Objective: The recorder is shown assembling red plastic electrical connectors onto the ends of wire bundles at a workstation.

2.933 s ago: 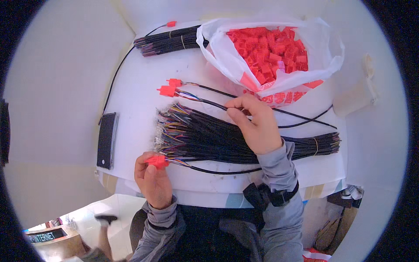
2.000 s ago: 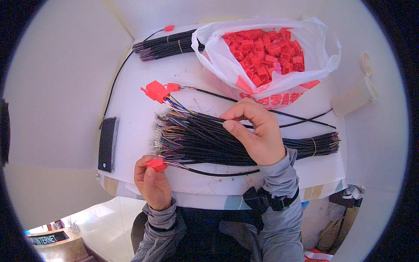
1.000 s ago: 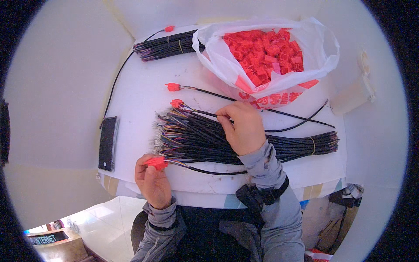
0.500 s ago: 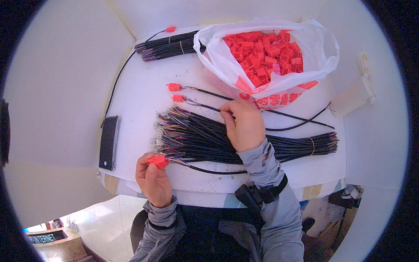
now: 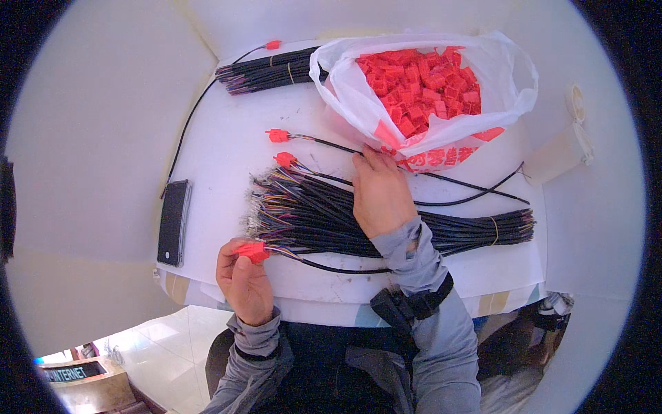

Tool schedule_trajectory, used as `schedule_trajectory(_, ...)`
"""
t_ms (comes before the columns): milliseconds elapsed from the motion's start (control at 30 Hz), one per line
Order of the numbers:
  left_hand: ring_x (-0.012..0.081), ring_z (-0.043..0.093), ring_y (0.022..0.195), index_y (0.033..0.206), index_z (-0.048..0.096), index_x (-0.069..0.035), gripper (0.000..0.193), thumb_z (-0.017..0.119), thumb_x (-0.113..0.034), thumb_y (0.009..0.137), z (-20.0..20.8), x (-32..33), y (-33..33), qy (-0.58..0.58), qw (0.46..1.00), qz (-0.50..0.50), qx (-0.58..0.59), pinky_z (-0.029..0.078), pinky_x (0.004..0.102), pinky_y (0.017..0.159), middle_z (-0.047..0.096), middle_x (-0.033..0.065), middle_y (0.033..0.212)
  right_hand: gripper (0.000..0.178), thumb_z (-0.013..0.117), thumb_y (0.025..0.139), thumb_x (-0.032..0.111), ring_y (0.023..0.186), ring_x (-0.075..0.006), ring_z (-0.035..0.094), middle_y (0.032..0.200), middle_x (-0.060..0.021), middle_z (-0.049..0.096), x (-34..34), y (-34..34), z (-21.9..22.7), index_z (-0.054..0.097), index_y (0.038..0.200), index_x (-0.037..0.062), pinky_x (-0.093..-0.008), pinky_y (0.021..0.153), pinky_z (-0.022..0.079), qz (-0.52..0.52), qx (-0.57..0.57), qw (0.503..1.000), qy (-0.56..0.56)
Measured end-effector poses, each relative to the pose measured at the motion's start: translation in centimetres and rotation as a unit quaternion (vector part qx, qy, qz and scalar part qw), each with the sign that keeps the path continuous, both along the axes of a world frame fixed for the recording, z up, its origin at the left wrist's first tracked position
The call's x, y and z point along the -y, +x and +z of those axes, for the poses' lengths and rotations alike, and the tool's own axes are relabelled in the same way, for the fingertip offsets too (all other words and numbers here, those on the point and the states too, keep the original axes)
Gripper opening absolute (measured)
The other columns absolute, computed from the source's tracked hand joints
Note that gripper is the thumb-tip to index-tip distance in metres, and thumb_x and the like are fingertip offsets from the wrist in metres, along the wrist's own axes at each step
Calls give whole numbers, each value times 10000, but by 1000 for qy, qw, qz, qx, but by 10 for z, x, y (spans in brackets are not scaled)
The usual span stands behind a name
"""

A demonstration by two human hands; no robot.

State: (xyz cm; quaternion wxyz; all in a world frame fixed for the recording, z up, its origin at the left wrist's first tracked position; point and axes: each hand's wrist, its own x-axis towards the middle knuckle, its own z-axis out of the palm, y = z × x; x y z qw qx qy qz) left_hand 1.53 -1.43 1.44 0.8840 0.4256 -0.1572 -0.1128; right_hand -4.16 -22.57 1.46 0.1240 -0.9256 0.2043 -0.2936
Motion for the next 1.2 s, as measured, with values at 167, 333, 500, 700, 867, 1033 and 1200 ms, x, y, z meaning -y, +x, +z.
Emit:
schedule_trajectory(167,223,560,884,1028,502,63,231,530,-51,829,-7,-4,3,4,999,-12,40,471,339,791,544,150,990,194,520,726,23,916,-357,545,963,-185,579,5,3,-1,610,888,-31,-412,855,430,-11,-20,1000,5)
schedule_trajectory(333,225,571,877,1030,502,65,230,530,-40,827,-8,-2,2,2,999,-6,33,479,343,791,561,151,975,94,562,689,30,830,-329,564,827,-146,575,0,4,12,611,768,15,-410,739,466,-79,-78,993,37)
schedule_trajectory(500,223,573,870,1025,505,67,223,518,-32,826,-7,-3,2,5,1000,-5,18,478,343,788,567,144,964,104,618,680,44,724,-331,572,771,-135,562,7,7,-1,590,779,24,-410,652,468,-76,-51,996,-1)
schedule_trajectory(700,205,559,847,1005,511,59,214,519,-32,812,-5,-2,2,36,999,1,25,459,330,777,563,127,938,90,596,739,28,665,-311,591,772,-153,582,4,-7,12,576,824,8,-358,588,467,7,107,986,131)
schedule_trajectory(867,202,556,832,986,516,54,206,534,-38,802,-5,-3,0,45,999,16,9,465,328,765,561,121,925,175,636,735,-7,633,-211,571,760,-122,578,-4,-28,44,618,909,-3,-269,589,449,42,208,965,156)
schedule_trajectory(1033,205,565,817,987,517,55,206,538,-35,803,-6,-5,2,45,999,10,16,476,328,755,565,118,918,155,656,685,-52,678,-214,573,775,-126,591,-10,-36,55,621,829,-6,-275,622,445,52,304,942,135)
schedule_trajectory(1200,206,573,828,994,515,61,213,540,-38,807,-7,-3,0,32,999,12,10,478,332,773,569,121,920,161,657,665,-72,702,-226,569,783,-124,595,-12,-42,58,611,804,-5,-277,640,433,54,351,922,155)
